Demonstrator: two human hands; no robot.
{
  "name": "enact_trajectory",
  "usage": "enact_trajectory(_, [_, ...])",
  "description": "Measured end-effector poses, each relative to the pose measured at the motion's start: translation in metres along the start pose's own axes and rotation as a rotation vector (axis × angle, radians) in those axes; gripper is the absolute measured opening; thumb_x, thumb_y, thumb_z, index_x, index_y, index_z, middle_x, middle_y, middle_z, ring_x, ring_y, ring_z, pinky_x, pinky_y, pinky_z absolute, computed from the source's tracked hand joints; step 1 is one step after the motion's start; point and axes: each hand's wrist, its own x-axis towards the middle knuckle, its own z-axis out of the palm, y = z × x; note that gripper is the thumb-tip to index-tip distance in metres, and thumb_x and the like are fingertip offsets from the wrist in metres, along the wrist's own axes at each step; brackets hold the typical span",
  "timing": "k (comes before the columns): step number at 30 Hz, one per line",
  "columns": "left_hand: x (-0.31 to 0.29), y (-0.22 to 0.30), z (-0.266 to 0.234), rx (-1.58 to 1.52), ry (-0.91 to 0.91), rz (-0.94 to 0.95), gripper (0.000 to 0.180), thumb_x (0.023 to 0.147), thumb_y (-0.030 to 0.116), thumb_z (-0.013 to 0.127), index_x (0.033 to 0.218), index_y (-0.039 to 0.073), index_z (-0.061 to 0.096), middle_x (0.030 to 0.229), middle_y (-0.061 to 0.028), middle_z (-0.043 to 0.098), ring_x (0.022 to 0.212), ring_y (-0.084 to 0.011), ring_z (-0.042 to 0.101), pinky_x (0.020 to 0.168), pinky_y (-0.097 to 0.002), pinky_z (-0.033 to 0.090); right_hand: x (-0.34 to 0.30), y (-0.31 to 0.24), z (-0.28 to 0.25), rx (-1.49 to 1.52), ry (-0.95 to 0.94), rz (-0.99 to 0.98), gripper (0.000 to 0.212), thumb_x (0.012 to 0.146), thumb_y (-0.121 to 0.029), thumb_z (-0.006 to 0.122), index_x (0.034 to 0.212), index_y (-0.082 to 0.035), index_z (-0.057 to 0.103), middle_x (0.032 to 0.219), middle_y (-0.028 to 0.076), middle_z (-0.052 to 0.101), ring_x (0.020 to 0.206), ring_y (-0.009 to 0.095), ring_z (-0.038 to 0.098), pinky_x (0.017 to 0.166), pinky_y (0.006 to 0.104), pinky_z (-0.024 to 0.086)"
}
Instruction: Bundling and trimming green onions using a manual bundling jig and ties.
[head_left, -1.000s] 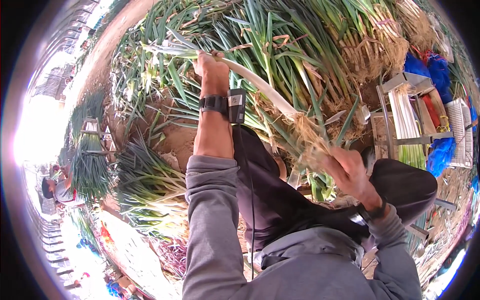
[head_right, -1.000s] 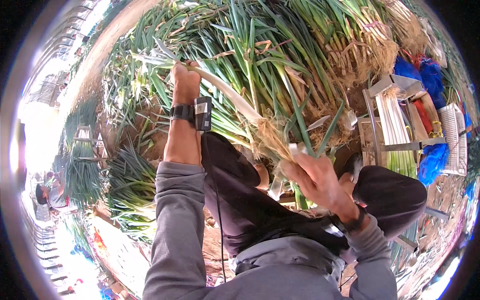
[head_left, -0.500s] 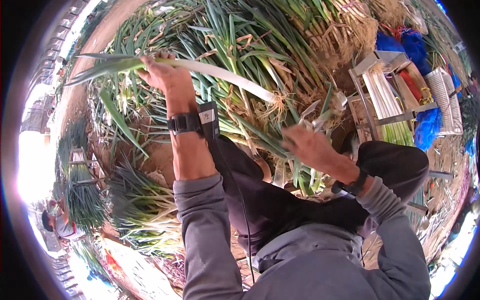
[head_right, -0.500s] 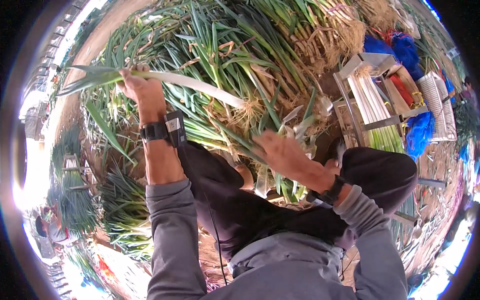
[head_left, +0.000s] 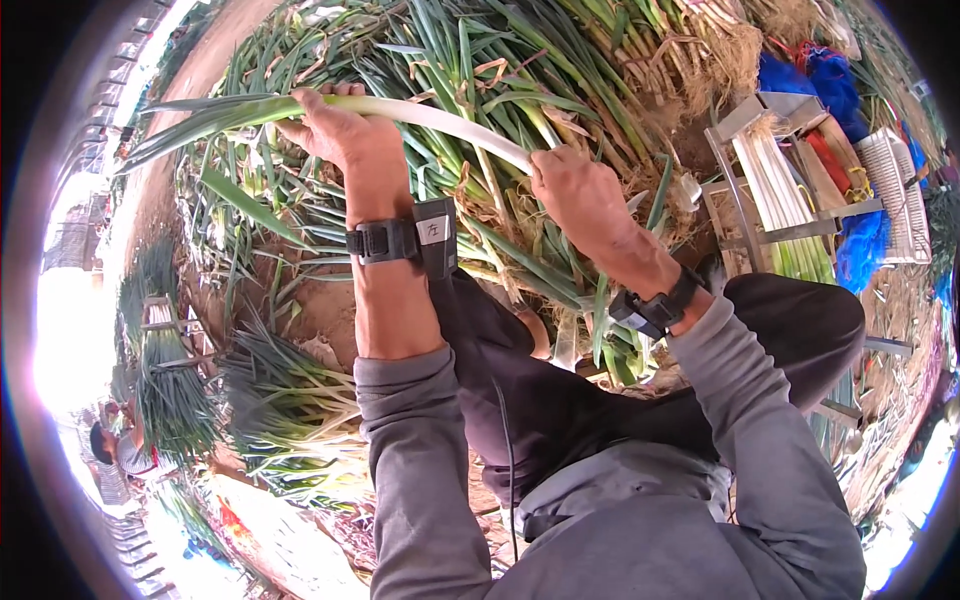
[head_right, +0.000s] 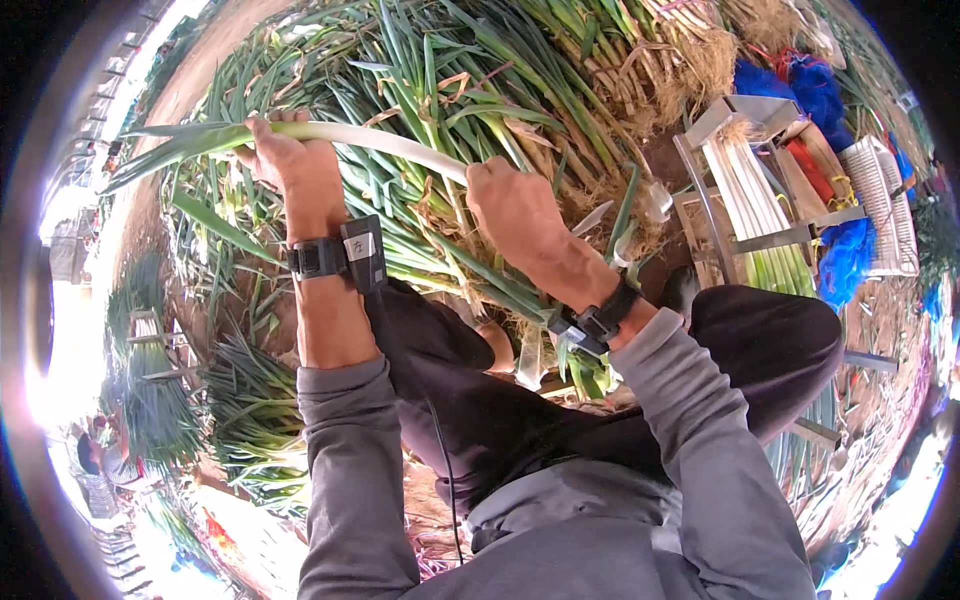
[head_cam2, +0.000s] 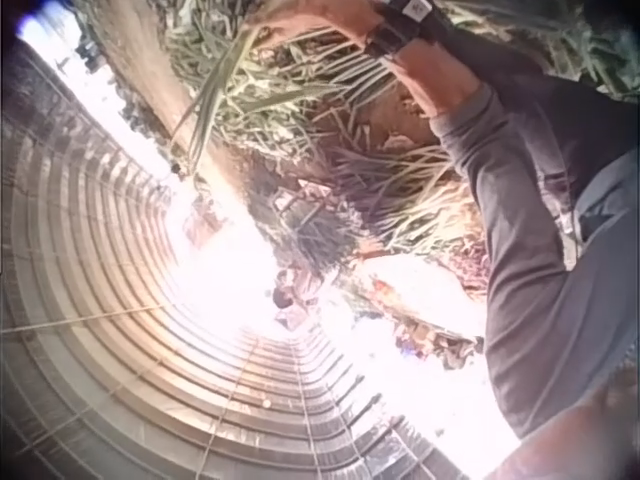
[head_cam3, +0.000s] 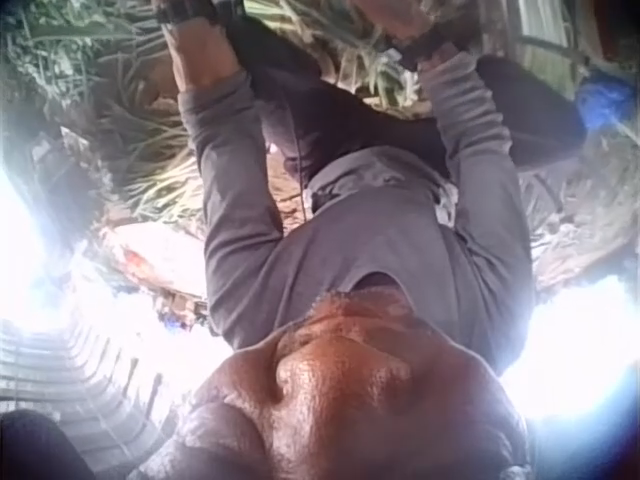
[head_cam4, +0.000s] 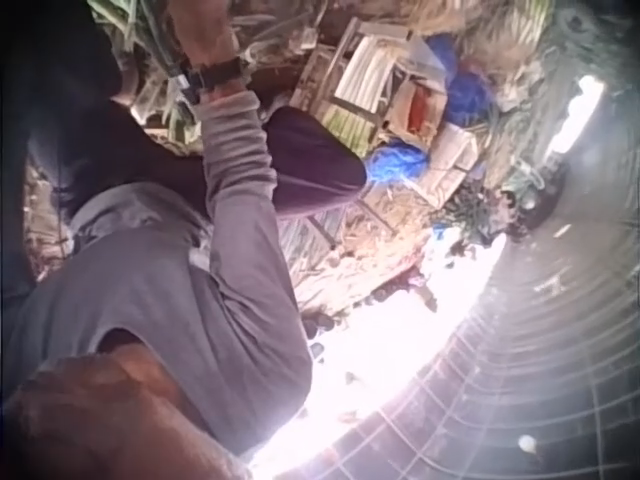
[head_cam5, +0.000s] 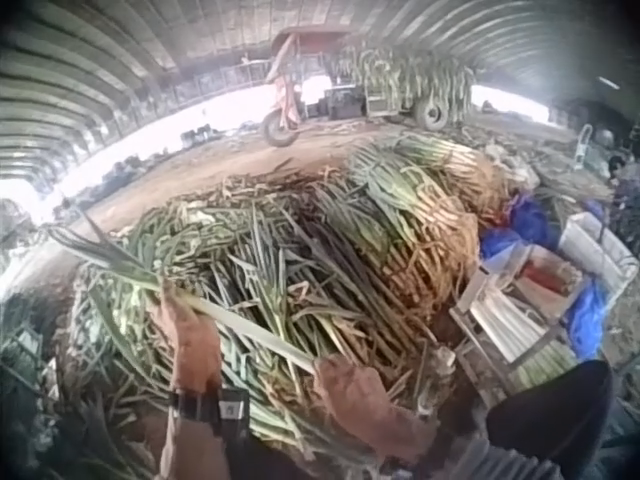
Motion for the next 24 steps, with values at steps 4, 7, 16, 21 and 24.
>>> enact_trajectory(4, [-0.001, -0.001, 0.001, -0.012, -0.013, 0.001, 0.043, 0.101, 0.021, 0.057, 0.139, 0.028, 0.038, 0.077, -0.0019, 0.048, 0.065, -0.0138, 0.046, 0.054, -0.0289, 0.041, -0.003, 0.006, 0.002, 0.010, -0.038, 0.019, 0.010, 0.090, -0.014, 0.064, 0.090, -0.004, 0.063, 0.081, 0.012, 0.064, 0.063, 0.030, 0.067, 0.054, 0.0386, 0.054])
enact_trajectory(7, [-0.001, -0.002, 0.003, -0.015, -0.011, -0.001, 0.044, 0.101, 0.021, 0.058, 0.140, 0.029, 0.038, 0.077, -0.0017, 0.048, 0.065, -0.0137, 0.046, 0.054, -0.0287, 0.041, -0.007, 0.010, 0.006, 0.226, 0.103, 0.044, 0.010, 0.090, -0.015, 0.065, 0.091, -0.005, 0.063, 0.081, 0.013, 0.063, 0.065, 0.033, 0.066, 0.057, 0.0414, 0.054])
enact_trajectory(16, [-0.002, -0.003, 0.002, -0.040, -0.018, -0.017, 0.058, 0.101, 0.022, 0.059, 0.149, 0.032, 0.028, 0.080, -0.0021, 0.049, 0.065, -0.0137, 0.046, 0.055, -0.0282, 0.042, -0.001, 0.011, 0.009, 0.258, 0.126, -0.052, 0.010, 0.089, -0.013, 0.066, 0.090, -0.004, 0.062, 0.080, 0.014, 0.063, 0.067, 0.034, 0.066, 0.055, 0.0424, 0.053])
enact_trajectory(21, [-0.025, -0.004, 0.013, -0.013, -0.004, -0.081, 0.063, 0.102, 0.026, 0.057, 0.155, 0.028, 0.022, 0.081, -0.0022, 0.048, 0.066, -0.0125, 0.045, 0.058, -0.0290, 0.043, -0.005, 0.017, 0.018, 0.118, 0.106, 0.021, 0.013, 0.088, -0.014, 0.067, 0.088, -0.004, 0.058, 0.081, 0.014, 0.061, 0.066, 0.033, 0.065, 0.054, 0.0422, 0.053])
enact_trajectory(24, [-0.010, 0.002, 0.001, -0.025, -0.078, -0.073, 0.052, 0.103, 0.031, 0.055, 0.148, 0.026, 0.030, 0.082, -0.0016, 0.050, 0.068, -0.0117, 0.047, 0.059, -0.0276, 0.042, -0.002, 0.009, 0.017, 0.159, 0.113, 0.004, 0.014, 0.087, -0.013, 0.067, 0.088, -0.004, 0.056, 0.082, 0.014, 0.061, 0.067, 0.034, 0.065, 0.055, 0.0436, 0.053])
